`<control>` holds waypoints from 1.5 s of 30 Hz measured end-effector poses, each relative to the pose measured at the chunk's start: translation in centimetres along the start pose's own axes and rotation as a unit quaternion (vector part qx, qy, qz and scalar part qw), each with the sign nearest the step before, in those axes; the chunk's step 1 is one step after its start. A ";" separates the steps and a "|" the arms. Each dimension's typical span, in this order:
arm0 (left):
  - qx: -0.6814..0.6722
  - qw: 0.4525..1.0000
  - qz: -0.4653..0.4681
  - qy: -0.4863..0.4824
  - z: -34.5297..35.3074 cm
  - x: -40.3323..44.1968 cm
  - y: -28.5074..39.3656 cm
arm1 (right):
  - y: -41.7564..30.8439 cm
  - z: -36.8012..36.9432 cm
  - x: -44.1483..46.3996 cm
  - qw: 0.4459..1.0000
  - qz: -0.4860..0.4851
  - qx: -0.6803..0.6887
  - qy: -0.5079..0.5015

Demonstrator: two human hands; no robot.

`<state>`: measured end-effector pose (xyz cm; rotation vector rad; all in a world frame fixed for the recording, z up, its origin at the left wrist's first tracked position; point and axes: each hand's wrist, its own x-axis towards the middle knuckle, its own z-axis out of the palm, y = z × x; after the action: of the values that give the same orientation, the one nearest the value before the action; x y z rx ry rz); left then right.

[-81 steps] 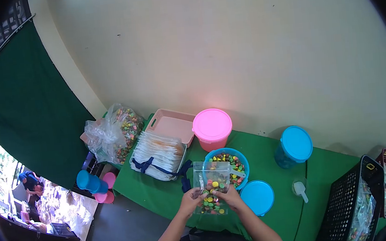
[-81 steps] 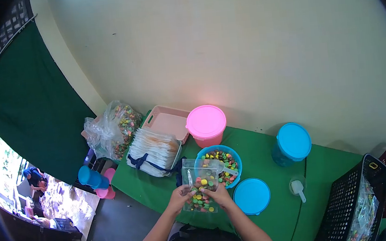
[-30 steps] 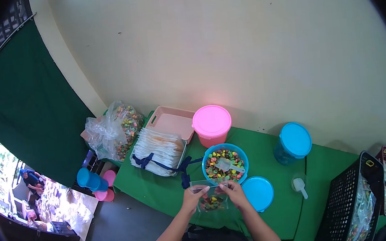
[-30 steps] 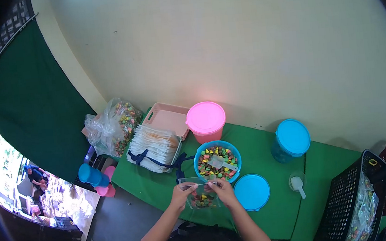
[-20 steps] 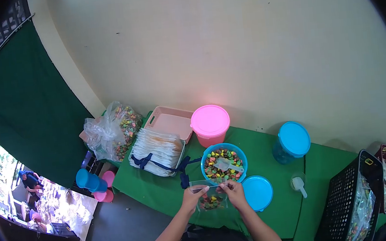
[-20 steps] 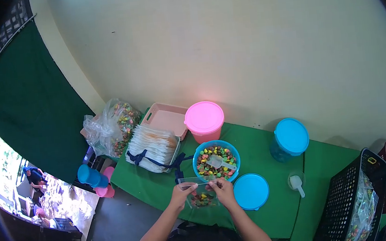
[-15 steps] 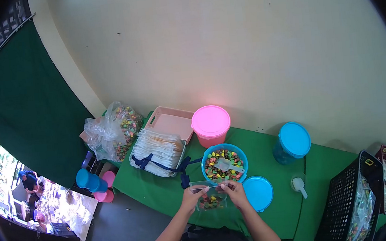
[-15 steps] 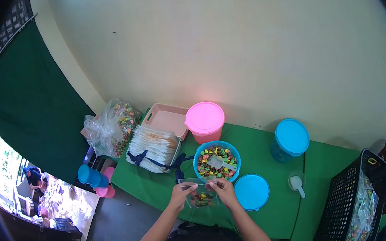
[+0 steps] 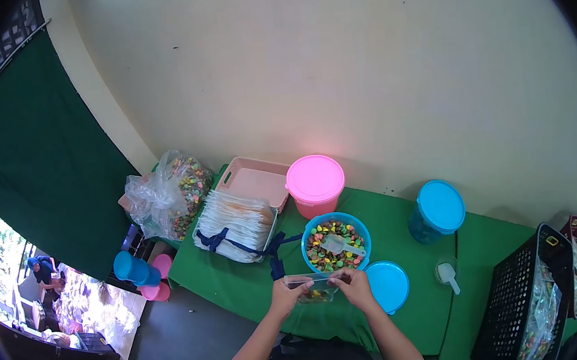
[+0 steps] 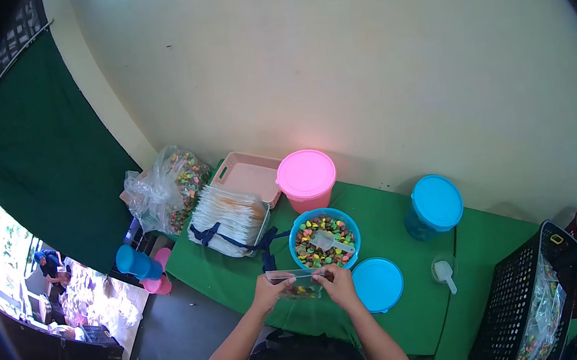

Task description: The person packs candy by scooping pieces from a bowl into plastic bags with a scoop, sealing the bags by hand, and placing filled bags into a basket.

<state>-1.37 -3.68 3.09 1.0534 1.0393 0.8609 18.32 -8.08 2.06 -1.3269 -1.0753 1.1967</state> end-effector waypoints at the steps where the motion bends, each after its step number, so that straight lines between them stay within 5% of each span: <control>1: 0.000 1.000 0.000 0.000 -0.1 0.1 -0.1 | 0.0 0.1 0.0 1.000 0.000 0.000 0.000; 13: 0.015 0.999 0.027 -0.034 0.1 0.1 -0.1 | -0.8 0.8 -0.2 0.999 -0.012 -0.029 -0.037; 22: 0.033 0.999 0.003 -0.026 0.0 0.4 -0.8 | 0.9 1.7 0.0 0.998 0.012 0.069 0.000; 37: 0.095 0.994 -0.049 0.005 0.5 0.3 0.6 | 0.3 2.5 0.7 0.997 -0.023 -0.044 0.053; 42: 0.006 0.998 0.057 0.025 -0.6 1.7 -1.2 | 0.0 1.7 1.1 0.993 -0.026 -0.076 0.090; 45: 0.011 0.999 0.029 0.017 -1.2 2.3 -1.3 | -0.8 1.1 1.1 0.986 -0.032 -0.135 0.095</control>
<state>-1.71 -1.62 1.11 1.0961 1.0532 0.9193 17.37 -6.76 2.75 -1.5666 -1.1600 0.8799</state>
